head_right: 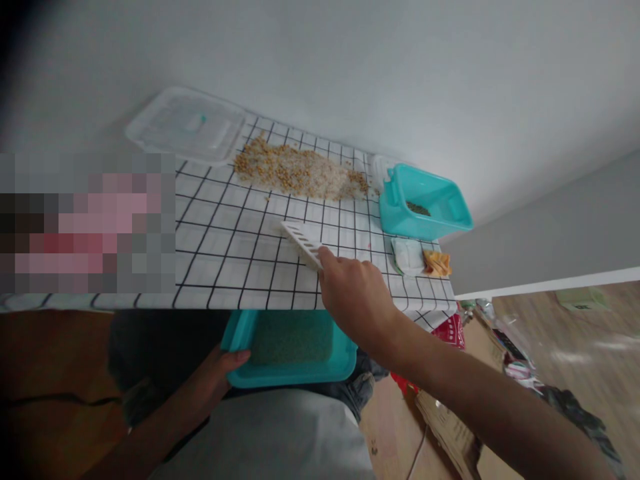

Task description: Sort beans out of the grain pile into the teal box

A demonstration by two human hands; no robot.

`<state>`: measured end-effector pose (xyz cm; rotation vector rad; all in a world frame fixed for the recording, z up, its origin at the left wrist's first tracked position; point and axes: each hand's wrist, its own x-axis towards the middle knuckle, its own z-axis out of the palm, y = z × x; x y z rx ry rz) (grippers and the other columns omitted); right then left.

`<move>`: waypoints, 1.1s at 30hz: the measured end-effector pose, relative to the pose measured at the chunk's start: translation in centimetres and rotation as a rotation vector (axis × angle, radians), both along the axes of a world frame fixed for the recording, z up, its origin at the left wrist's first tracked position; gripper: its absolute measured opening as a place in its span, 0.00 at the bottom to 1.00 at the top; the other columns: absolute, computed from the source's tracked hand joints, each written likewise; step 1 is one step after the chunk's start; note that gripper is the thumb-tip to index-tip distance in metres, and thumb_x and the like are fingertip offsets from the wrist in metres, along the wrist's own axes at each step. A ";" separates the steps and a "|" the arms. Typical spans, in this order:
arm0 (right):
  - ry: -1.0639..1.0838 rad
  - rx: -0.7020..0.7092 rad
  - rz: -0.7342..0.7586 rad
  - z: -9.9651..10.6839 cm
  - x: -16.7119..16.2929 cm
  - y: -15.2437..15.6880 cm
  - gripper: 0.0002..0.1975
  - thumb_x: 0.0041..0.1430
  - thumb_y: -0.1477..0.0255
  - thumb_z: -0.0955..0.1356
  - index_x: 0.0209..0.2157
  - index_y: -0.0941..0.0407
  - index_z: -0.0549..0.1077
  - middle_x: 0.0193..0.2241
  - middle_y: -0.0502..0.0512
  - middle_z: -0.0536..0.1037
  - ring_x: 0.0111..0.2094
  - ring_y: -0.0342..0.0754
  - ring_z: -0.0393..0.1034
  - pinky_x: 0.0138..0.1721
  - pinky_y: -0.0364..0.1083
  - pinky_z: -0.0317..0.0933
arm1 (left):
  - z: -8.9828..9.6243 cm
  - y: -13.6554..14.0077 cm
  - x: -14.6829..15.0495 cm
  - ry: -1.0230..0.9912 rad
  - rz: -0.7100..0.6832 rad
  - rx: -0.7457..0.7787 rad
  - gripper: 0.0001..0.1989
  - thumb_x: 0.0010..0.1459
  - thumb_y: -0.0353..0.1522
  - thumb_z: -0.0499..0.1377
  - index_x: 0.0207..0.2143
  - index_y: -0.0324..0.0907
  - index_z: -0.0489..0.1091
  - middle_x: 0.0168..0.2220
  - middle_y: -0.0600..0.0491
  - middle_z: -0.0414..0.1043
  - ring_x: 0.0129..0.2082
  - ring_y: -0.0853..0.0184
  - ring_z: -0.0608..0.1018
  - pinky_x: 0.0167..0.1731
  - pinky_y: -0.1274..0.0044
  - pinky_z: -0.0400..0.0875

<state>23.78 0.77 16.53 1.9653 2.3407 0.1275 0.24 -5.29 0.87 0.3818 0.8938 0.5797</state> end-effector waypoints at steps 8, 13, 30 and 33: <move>0.024 0.013 -0.094 -0.1 -3.1 -0.5 0.11 0.65 0.76 0.59 0.43 0.58 0.70 0.24 0.56 0.78 0.21 0.48 0.70 0.21 0.45 0.47 | -0.4 -0.1 0.0 0.015 0.005 -0.012 0.31 0.59 0.36 0.60 0.64 0.43 0.58 0.59 0.45 0.71 0.59 0.53 0.72 0.58 0.62 0.65; 0.053 0.043 -0.133 0.7 -3.3 -0.4 0.11 0.65 0.75 0.59 0.38 0.58 0.73 0.23 0.58 0.78 0.22 0.48 0.71 0.23 0.45 0.54 | -0.2 0.0 0.0 0.020 -0.002 0.002 0.31 0.59 0.36 0.60 0.63 0.44 0.59 0.57 0.45 0.73 0.58 0.52 0.73 0.56 0.60 0.67; 0.387 -0.080 0.502 -0.3 4.9 10.6 0.17 0.67 0.72 0.63 0.56 0.50 0.72 0.49 0.55 0.80 0.44 0.46 0.77 0.47 0.46 0.66 | 0.8 -0.2 0.8 0.096 0.096 0.015 0.31 0.52 0.36 0.64 0.58 0.41 0.66 0.54 0.42 0.75 0.58 0.48 0.72 0.60 0.58 0.63; 0.365 -0.095 0.517 -0.3 5.1 9.1 0.18 0.67 0.73 0.63 0.56 0.51 0.71 0.50 0.55 0.79 0.45 0.47 0.77 0.46 0.46 0.67 | 1.1 -0.1 0.7 0.080 0.059 0.006 0.30 0.52 0.38 0.63 0.58 0.42 0.67 0.52 0.43 0.77 0.57 0.46 0.73 0.57 0.56 0.66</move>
